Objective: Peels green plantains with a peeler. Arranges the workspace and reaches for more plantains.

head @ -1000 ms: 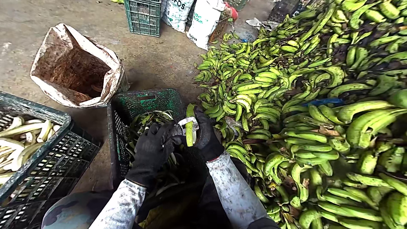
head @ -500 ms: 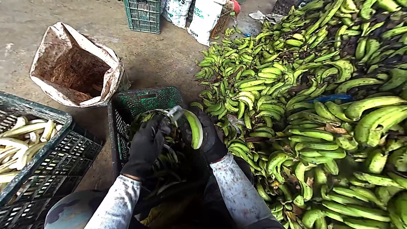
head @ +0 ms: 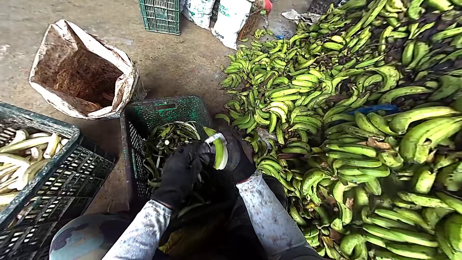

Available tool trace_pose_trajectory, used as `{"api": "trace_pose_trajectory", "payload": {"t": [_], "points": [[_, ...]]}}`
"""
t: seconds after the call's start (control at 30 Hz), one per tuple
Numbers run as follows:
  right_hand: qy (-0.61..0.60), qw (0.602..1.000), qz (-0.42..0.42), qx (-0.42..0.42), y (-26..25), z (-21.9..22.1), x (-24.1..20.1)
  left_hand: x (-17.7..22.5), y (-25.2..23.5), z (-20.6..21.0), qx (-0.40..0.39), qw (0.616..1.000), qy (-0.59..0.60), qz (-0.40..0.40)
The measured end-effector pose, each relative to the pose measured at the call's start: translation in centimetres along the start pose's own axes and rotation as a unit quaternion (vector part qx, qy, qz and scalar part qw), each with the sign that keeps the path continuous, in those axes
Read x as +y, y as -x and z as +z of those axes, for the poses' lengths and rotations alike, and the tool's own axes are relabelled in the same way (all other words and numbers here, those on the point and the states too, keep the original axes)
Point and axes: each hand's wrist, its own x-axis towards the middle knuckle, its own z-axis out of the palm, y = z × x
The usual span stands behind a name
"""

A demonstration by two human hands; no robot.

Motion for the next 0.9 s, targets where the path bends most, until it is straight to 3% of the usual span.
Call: {"api": "trace_pose_trajectory", "payload": {"t": [0.03, 0.1, 0.23, 0.33, 0.43, 0.57, 0.63, 0.7, 0.8, 0.9], "points": [[0.065, 0.997, -0.036, -0.028, 0.1, -0.2, 0.5, -0.3, -0.4, -0.2, 0.009, 0.999, 0.023, -0.035], [0.083, 0.994, -0.04, -0.064, 0.4, 0.2, 0.7, -1.0, -1.0, -0.9, 0.031, 0.993, 0.064, -0.092], [-0.03, 0.996, 0.038, -0.071, 0.6, 0.4, -0.1, -2.9, -1.4, -2.0, 0.056, 0.983, 0.105, -0.14], [-0.148, 0.985, 0.079, -0.032, -0.5, -1.0, -0.4, -3.2, -0.6, -2.2, 0.028, 0.995, 0.085, -0.048], [-0.219, 0.974, 0.054, -0.038, -0.9, -2.2, -0.3, -3.0, 0.8, -1.1, -0.001, 0.996, 0.023, 0.081], [-0.152, 0.985, 0.077, 0.024, 0.2, -1.0, -0.7, -1.9, 1.9, 0.4, -0.027, 0.982, -0.034, 0.185], [-0.125, 0.989, 0.076, 0.012, 0.2, -0.9, 0.1, -1.4, 1.6, 0.6, -0.047, 0.988, -0.031, 0.142], [-0.131, 0.988, 0.074, -0.016, 0.1, -0.9, 1.2, -1.3, 0.7, 0.1, -0.061, 0.997, -0.003, 0.045], [-0.099, 0.99, 0.088, -0.041, 0.2, -0.7, 1.7, -1.9, -0.3, -1.3, 0.007, 0.997, 0.039, -0.063], [-0.054, 0.995, 0.079, -0.01, 1.7, -0.5, 0.5, -3.3, 0.0, -3.1, 0.057, 0.99, 0.067, -0.108]]}}
